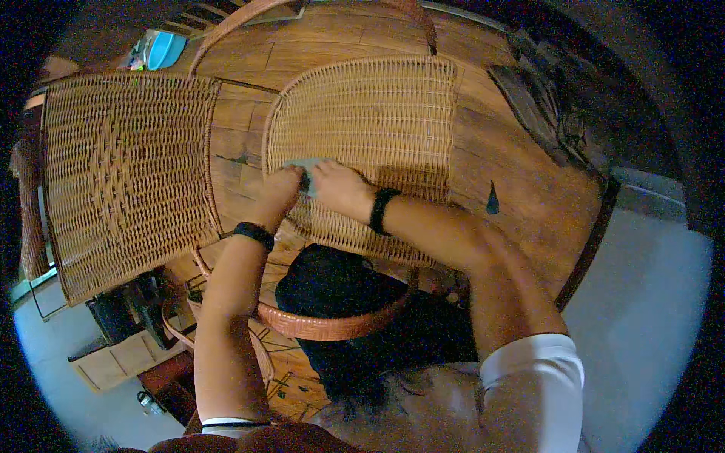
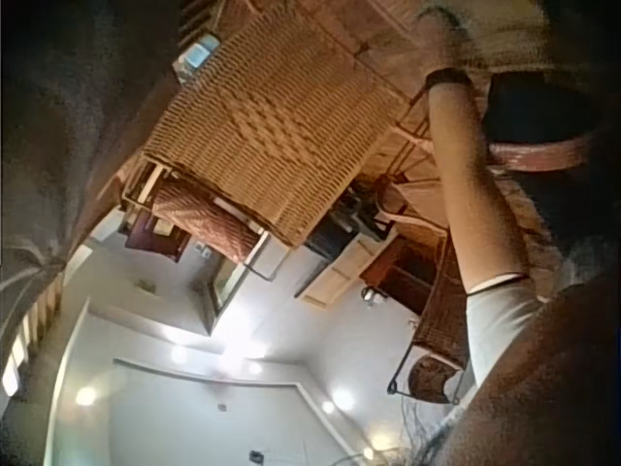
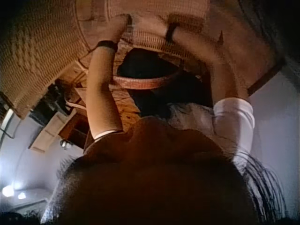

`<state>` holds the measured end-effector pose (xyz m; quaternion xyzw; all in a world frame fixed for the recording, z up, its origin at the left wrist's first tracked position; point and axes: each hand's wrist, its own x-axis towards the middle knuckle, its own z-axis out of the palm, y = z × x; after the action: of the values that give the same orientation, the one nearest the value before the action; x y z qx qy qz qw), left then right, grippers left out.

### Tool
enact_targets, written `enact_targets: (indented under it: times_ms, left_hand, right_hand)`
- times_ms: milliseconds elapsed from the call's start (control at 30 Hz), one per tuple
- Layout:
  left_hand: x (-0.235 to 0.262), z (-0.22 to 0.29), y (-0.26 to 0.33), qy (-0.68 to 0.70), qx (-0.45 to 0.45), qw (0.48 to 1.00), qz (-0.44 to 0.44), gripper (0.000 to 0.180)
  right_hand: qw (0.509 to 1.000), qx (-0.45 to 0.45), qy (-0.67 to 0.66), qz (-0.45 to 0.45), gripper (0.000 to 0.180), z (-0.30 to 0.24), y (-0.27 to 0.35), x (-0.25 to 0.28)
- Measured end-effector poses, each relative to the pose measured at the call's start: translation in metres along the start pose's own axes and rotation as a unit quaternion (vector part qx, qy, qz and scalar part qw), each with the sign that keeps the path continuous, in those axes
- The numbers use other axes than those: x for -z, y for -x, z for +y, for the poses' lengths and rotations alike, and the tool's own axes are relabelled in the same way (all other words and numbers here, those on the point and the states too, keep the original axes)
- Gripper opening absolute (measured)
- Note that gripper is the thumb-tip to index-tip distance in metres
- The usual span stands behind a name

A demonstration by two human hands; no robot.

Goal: Wipe and clean wicker chairs using a cloth.

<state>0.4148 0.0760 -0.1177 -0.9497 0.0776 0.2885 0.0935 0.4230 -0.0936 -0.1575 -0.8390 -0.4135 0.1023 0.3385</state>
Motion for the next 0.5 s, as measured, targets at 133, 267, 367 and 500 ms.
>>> enact_targets:
  times_ms: [133, 267, 367, 500]
  left_hand:
    - [0.007, 0.036, -0.002, 0.048, -0.07, 0.992, 0.092, 0.019]
    - [0.021, 0.047, -0.004, 0.043, -0.032, 0.995, 0.078, 0.02]
    - [0.017, 0.025, -0.006, 0.059, 0.059, 0.995, 0.046, 0.02]
    - [0.008, -0.007, -0.009, 0.049, 0.153, 0.986, 0.052, 0.02]
  right_hand:
    - [0.996, 0.0, 0.035, 0.082, 0.043, 0.021, 0.036, 0.007]
    - [0.986, 0.009, 0.079, 0.144, 0.041, 0.026, 0.032, -0.003]
    - [0.993, 0.003, 0.078, 0.093, 0.039, 0.006, 0.0, 0.002]
    - [0.987, 0.061, 0.111, 0.099, 0.035, -0.005, -0.042, -0.007]
